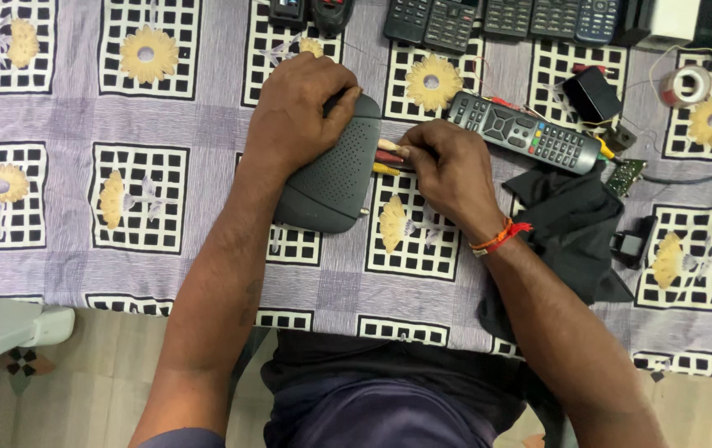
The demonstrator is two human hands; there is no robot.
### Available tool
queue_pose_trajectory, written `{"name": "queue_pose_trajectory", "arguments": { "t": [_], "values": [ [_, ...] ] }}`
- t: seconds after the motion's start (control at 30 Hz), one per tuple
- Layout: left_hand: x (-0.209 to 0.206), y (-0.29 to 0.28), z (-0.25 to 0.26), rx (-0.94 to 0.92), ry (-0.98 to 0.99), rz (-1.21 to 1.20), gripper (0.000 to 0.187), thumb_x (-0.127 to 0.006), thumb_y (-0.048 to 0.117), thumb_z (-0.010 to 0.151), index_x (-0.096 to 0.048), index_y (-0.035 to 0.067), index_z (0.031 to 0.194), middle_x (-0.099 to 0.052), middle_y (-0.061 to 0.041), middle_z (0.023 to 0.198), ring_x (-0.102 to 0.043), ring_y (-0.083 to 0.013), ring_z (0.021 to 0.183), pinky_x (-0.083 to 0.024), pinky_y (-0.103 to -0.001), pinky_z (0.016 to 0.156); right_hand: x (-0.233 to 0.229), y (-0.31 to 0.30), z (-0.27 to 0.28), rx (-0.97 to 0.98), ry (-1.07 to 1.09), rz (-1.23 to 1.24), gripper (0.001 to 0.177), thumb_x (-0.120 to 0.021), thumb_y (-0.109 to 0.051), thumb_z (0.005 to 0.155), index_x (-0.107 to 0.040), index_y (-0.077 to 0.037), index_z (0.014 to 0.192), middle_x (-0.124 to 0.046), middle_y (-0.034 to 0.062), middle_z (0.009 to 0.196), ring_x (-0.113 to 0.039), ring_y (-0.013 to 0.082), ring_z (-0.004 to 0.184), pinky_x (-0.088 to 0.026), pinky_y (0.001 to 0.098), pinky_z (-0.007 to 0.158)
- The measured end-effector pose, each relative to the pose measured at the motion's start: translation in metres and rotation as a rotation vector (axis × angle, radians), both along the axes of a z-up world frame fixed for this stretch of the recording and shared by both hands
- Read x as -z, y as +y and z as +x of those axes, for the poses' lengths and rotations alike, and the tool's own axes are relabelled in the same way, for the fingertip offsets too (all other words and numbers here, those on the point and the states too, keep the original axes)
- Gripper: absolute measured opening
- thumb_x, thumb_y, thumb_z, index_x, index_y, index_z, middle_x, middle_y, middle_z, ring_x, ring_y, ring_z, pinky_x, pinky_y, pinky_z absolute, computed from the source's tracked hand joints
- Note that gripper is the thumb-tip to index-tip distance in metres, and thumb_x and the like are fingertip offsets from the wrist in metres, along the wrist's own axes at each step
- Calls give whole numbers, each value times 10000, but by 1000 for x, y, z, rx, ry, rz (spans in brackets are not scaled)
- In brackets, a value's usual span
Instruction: The person disassembles a electronic device by unscrewing the casing, then manipulates internal circuit components using small tools and connects wires to the board before reassembling the unit.
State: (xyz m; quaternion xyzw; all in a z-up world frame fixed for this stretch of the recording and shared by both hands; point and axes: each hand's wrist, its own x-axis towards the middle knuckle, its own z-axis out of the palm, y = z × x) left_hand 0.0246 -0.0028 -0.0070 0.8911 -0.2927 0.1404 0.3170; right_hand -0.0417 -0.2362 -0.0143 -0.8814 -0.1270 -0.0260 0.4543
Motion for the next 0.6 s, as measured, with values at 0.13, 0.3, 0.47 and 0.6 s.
{"name": "queue_pose_trajectory", "arguments": {
  "t": [0.13,0.3,0.47,0.6],
  "values": [
    [2,3,0,18,-6,-29,87,-737,136,983,-731,52,959,-705,-79,890,-639,-287,841,-507,-433,784,-1,-8,1,-70,-43,1,80,-752,-45,930,-744,11,986,-730,132,881,-719,235,757,-560,358,673],
    [6,9,-1,29,1,-94,60,-722,113,992,-728,54,989,-711,-93,938,-663,-298,891,-524,-438,804,-5,-14,-6,-125,63,62,223,-793,-100,898,-708,12,1072,-718,122,902,-713,224,729,-567,339,662],
    [5,11,1,44,-86,-103,43,-723,93,989,-720,51,981,-714,-97,954,-673,-306,909,-526,-444,837,-4,-13,-7,-173,-91,18,263,-800,-91,908,-704,11,1131,-706,137,946,-716,230,804,-569,344,711],
    [-2,19,-7,38,-119,-133,42,-728,85,998,-716,44,1001,-720,-104,988,-682,-312,942,-522,-445,860,-1,-20,-10,-167,-117,47,230,-767,-65,940,-707,7,1150,-700,130,946,-716,236,805,-568,352,704]
  ]
}}
